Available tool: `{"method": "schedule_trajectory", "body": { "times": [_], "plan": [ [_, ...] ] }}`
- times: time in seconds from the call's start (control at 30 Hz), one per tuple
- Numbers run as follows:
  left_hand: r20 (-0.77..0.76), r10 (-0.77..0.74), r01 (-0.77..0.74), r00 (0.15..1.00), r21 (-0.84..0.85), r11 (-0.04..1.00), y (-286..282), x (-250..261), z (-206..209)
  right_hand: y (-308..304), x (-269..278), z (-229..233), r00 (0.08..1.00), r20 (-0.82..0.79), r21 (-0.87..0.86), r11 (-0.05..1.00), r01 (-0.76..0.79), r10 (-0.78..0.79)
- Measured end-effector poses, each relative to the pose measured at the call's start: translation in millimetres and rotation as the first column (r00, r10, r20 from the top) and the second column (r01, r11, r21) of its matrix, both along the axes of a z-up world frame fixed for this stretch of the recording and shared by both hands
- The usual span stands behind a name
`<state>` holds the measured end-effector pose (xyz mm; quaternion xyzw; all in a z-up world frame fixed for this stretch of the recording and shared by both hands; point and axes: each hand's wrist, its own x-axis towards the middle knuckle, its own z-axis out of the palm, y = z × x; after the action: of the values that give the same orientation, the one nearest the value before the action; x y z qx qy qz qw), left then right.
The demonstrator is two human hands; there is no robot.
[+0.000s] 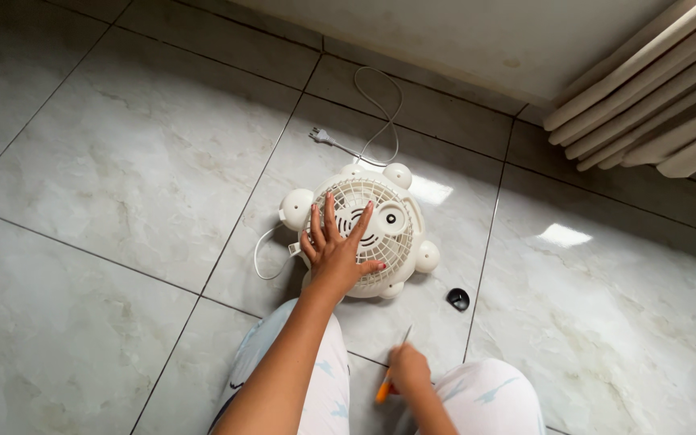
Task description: The person sits on the floor and uses an orange screwdriver to remove screws from the back of a small white electric fan. They repeatedly unscrew fasteners, flip the fan over, and remove the black circular covers from the front, leaving the fan partially disassembled.
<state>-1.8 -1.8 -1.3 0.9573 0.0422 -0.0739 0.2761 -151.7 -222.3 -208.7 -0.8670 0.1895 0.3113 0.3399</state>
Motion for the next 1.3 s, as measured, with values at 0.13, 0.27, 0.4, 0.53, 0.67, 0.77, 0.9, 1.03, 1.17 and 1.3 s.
{"method": "schedule_trajectory", "body": {
  "times": [0.13, 0.27, 0.4, 0.53, 0.67, 0.77, 0.9, 1.03, 1.17, 1.3],
  "plan": [
    [-0.015, 0.001, -0.001, 1.000, 0.018, 1.000, -1, 2, 0, -13, 41, 43, 0.981, 0.094, 0.088, 0.983, 0.160, -0.169],
    [0.008, 0.002, -0.002, 1.000, 0.015, 1.000, -2, 2, -1, -20, 81, 112, 0.920, 0.311, -0.110, 0.971, -0.213, 0.237],
    [-0.009, 0.013, -0.013, 1.000, 0.013, 1.000, -2, 3, 1, -3, 108, 176, 0.962, -0.025, -0.163, 0.949, -0.271, 0.271],
    [-0.005, 0.018, -0.018, 1.000, 0.003, 1.000, -4, 2, 1, 17, 122, 210, 0.923, 0.073, -0.284, 0.895, -0.343, 0.377],
    [-0.011, 0.026, -0.026, 1.000, -0.001, 1.000, -5, 2, 3, 30, 128, 221, 0.891, 0.085, -0.433, 0.822, -0.370, 0.446],
    [-0.016, 0.031, -0.031, 0.999, -0.015, 0.999, -6, 4, 4, 31, 133, 222, 0.883, 0.076, -0.474, 0.796, -0.376, 0.462],
    [-0.025, 0.033, -0.034, 0.999, -0.017, 0.999, -8, 5, 5, 32, 134, 217, 0.803, 0.048, -0.558, 0.682, -0.472, 0.594],
    [-0.033, 0.026, -0.026, 0.999, 0.009, 1.000, -12, 8, 6, 40, 135, 205, 0.740, 0.065, -0.645, 0.594, -0.480, 0.669],
    [-0.036, 0.022, -0.022, 0.999, 0.024, 0.999, -12, 9, 6, 40, 141, 203, 0.699, 0.012, -0.697, 0.507, -0.507, 0.715],
    [-0.029, 0.018, -0.018, 0.999, 0.016, 1.000, -12, 9, 4, 31, 145, 206, 0.751, 0.068, -0.605, 0.626, -0.492, 0.657]
  ]
}}
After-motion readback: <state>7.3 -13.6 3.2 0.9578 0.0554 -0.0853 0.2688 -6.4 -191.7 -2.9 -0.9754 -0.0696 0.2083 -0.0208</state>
